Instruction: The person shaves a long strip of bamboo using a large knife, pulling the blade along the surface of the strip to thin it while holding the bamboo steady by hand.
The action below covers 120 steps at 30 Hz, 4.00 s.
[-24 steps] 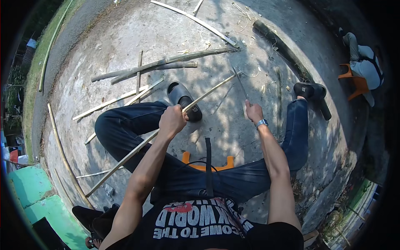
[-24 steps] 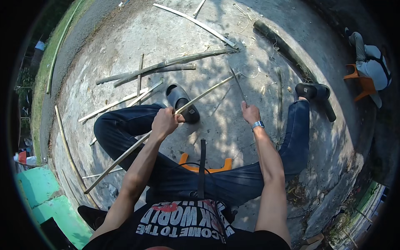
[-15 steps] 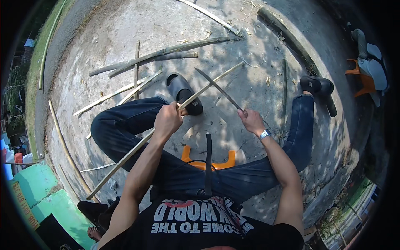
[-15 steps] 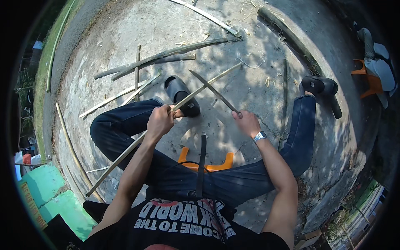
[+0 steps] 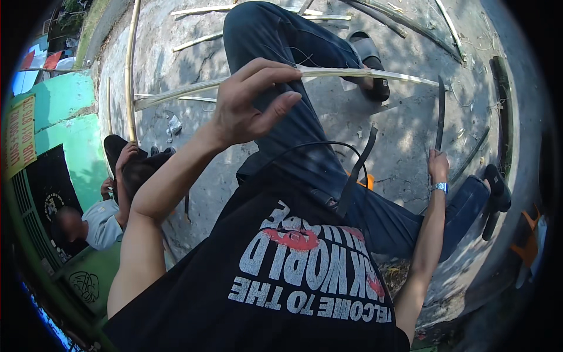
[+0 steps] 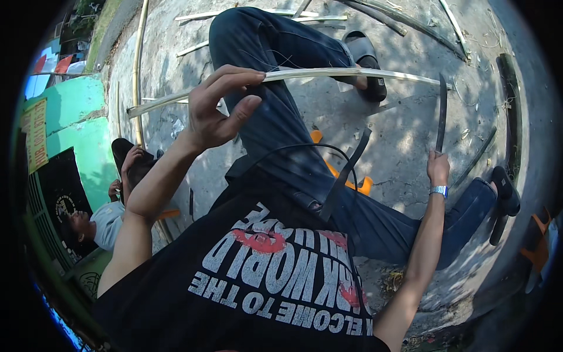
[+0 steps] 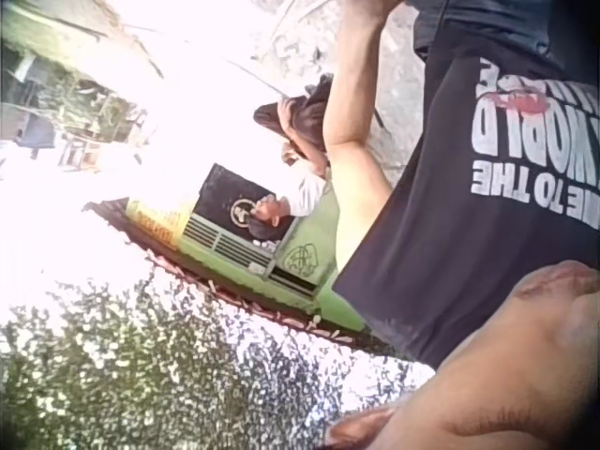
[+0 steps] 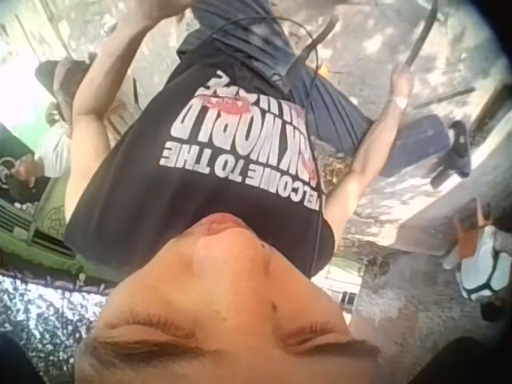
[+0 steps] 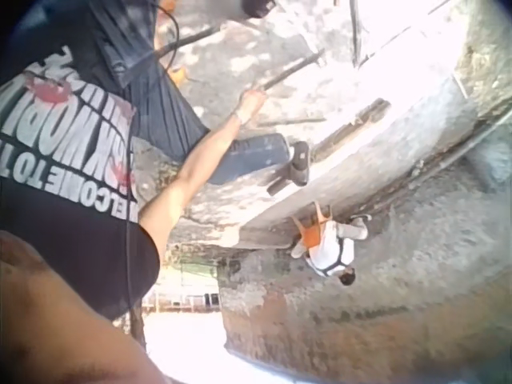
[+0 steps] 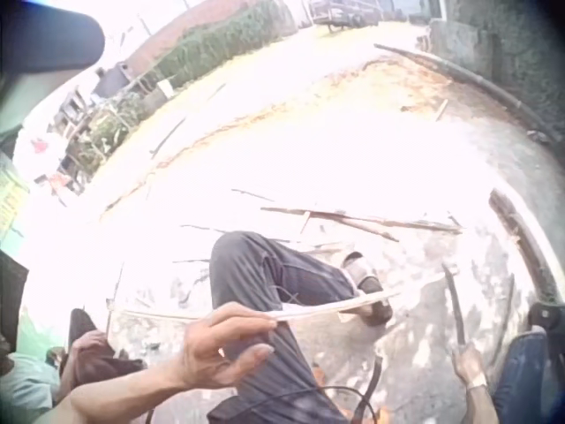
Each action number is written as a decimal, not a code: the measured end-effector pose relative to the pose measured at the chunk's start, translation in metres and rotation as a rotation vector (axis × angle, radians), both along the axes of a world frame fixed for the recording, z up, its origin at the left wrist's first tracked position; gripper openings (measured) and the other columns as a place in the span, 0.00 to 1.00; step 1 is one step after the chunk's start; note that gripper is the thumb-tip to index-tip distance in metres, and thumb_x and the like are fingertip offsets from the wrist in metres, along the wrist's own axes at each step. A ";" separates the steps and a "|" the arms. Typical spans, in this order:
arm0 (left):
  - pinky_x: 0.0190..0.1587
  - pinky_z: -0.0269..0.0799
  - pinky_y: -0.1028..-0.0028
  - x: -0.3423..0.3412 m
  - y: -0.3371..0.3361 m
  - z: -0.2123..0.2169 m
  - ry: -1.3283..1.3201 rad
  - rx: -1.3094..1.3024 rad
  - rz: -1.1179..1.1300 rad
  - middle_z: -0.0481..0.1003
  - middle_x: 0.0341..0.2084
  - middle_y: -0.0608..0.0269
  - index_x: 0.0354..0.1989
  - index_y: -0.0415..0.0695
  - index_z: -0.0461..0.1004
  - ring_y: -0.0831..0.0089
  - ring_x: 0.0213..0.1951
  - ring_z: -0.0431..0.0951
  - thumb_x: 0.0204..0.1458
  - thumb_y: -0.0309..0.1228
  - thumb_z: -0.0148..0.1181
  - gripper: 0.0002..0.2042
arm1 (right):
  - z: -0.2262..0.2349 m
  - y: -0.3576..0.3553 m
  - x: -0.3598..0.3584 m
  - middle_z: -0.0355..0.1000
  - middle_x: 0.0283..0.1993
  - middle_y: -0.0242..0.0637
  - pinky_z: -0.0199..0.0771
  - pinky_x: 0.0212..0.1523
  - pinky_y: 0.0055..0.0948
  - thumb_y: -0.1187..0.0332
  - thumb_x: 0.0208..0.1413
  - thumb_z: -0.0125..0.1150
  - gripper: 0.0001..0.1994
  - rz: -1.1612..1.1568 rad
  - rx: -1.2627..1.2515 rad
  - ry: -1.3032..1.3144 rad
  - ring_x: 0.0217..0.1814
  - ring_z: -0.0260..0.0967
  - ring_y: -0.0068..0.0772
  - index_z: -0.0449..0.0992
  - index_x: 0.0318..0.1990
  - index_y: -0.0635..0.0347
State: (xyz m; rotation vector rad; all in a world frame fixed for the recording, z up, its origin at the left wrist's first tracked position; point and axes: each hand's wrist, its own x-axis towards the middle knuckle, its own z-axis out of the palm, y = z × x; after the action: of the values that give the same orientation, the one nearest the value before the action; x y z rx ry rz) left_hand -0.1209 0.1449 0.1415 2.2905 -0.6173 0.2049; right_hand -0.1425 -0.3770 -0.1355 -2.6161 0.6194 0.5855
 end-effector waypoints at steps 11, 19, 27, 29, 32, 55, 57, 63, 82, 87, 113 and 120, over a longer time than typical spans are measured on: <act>0.41 0.73 0.70 -0.260 0.061 -0.042 0.384 -0.050 0.294 0.77 0.45 0.58 0.41 0.41 0.80 0.64 0.49 0.75 0.56 0.33 0.68 0.10 | 0.236 0.316 -0.049 0.76 0.33 0.41 0.77 0.38 0.35 0.65 0.55 0.68 0.11 0.955 0.825 -0.329 0.35 0.78 0.40 0.81 0.44 0.58; 0.27 0.65 0.80 -0.279 0.090 -0.080 1.020 -0.484 0.560 0.74 0.20 0.72 0.34 0.39 0.78 0.84 0.23 0.71 0.65 0.37 0.60 0.13 | 0.208 0.380 -0.078 0.75 0.34 0.41 0.77 0.45 0.42 0.57 0.52 0.69 0.12 1.240 0.592 -0.259 0.41 0.77 0.45 0.85 0.36 0.55; 0.31 0.72 0.77 -0.233 0.060 -0.096 0.344 -0.324 0.627 0.79 0.37 0.63 0.45 0.42 0.80 0.76 0.38 0.79 0.53 0.30 0.69 0.12 | 0.182 0.405 -0.064 0.72 0.28 0.38 0.75 0.37 0.40 0.62 0.45 0.66 0.09 1.326 0.566 -0.663 0.34 0.74 0.43 0.81 0.23 0.58; 0.33 0.74 0.76 -0.238 0.062 -0.096 0.191 -0.129 0.557 0.79 0.42 0.58 0.44 0.43 0.82 0.74 0.41 0.79 0.52 0.29 0.70 0.11 | 0.181 0.406 -0.055 0.73 0.26 0.39 0.75 0.36 0.41 0.62 0.45 0.66 0.09 1.254 0.591 -0.618 0.33 0.75 0.44 0.81 0.23 0.58; 0.29 0.75 0.70 -0.242 0.053 -0.087 0.139 -0.079 0.561 0.79 0.35 0.59 0.41 0.44 0.83 0.68 0.34 0.79 0.51 0.28 0.70 0.09 | 0.179 0.408 -0.056 0.77 0.29 0.42 0.76 0.38 0.41 0.61 0.43 0.67 0.10 1.187 0.555 -0.344 0.36 0.76 0.46 0.81 0.23 0.59; 0.39 0.74 0.79 -0.244 0.084 -0.108 0.583 -0.760 0.655 0.77 0.31 0.65 0.45 0.41 0.64 0.79 0.34 0.77 0.58 0.23 0.66 0.15 | 0.190 0.388 -0.100 0.67 0.47 0.36 0.69 0.47 0.34 0.71 0.47 0.64 0.13 1.312 0.670 -0.455 0.49 0.70 0.36 0.86 0.41 0.46; 0.39 0.74 0.79 -0.244 0.085 -0.108 0.582 -0.761 0.651 0.77 0.31 0.63 0.45 0.42 0.62 0.79 0.34 0.77 0.58 0.23 0.66 0.16 | 0.189 0.390 -0.102 0.67 0.47 0.36 0.70 0.47 0.34 0.71 0.47 0.64 0.13 1.313 0.673 -0.497 0.50 0.70 0.37 0.86 0.42 0.46; 0.37 0.74 0.79 -0.244 0.088 -0.110 0.597 -0.815 0.642 0.78 0.31 0.60 0.46 0.43 0.58 0.78 0.33 0.78 0.58 0.23 0.65 0.18 | 0.182 0.395 -0.099 0.67 0.48 0.37 0.71 0.47 0.35 0.71 0.45 0.65 0.15 1.343 0.649 -0.513 0.51 0.70 0.37 0.86 0.43 0.47; 0.35 0.76 0.78 -0.233 0.089 -0.101 0.676 -0.721 0.615 0.78 0.29 0.58 0.45 0.44 0.55 0.76 0.30 0.78 0.58 0.21 0.64 0.19 | 0.182 0.393 -0.095 0.68 0.49 0.38 0.76 0.46 0.37 0.72 0.43 0.66 0.14 1.286 0.748 -0.614 0.46 0.74 0.39 0.87 0.39 0.48; 0.35 0.76 0.78 -0.237 0.091 -0.103 0.691 -0.709 0.612 0.78 0.29 0.58 0.45 0.44 0.56 0.76 0.30 0.78 0.59 0.21 0.64 0.19 | 0.186 0.394 -0.095 0.68 0.48 0.38 0.76 0.46 0.37 0.72 0.44 0.66 0.13 1.295 0.712 -0.456 0.47 0.73 0.39 0.87 0.39 0.48; 0.33 0.73 0.72 -0.211 0.066 -0.050 0.689 0.005 0.358 0.79 0.28 0.60 0.40 0.39 0.79 0.75 0.28 0.78 0.51 0.25 0.69 0.10 | 0.201 0.391 -0.097 0.73 0.37 0.41 0.79 0.41 0.42 0.64 0.53 0.60 0.08 1.404 0.521 -0.270 0.40 0.77 0.44 0.82 0.35 0.54; 0.39 0.75 0.73 -0.257 0.107 -0.075 0.495 -0.023 0.340 0.80 0.33 0.63 0.42 0.37 0.79 0.74 0.37 0.80 0.54 0.24 0.67 0.09 | 0.211 0.391 -0.101 0.76 0.37 0.41 0.81 0.41 0.40 0.62 0.52 0.63 0.08 1.420 0.461 -0.254 0.38 0.79 0.44 0.83 0.37 0.52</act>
State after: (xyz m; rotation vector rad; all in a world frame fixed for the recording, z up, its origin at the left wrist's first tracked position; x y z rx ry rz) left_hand -0.3779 0.2514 0.0669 2.2888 0.0282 -0.1925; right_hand -0.2431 0.0135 0.0750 -2.2145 -1.3951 0.5935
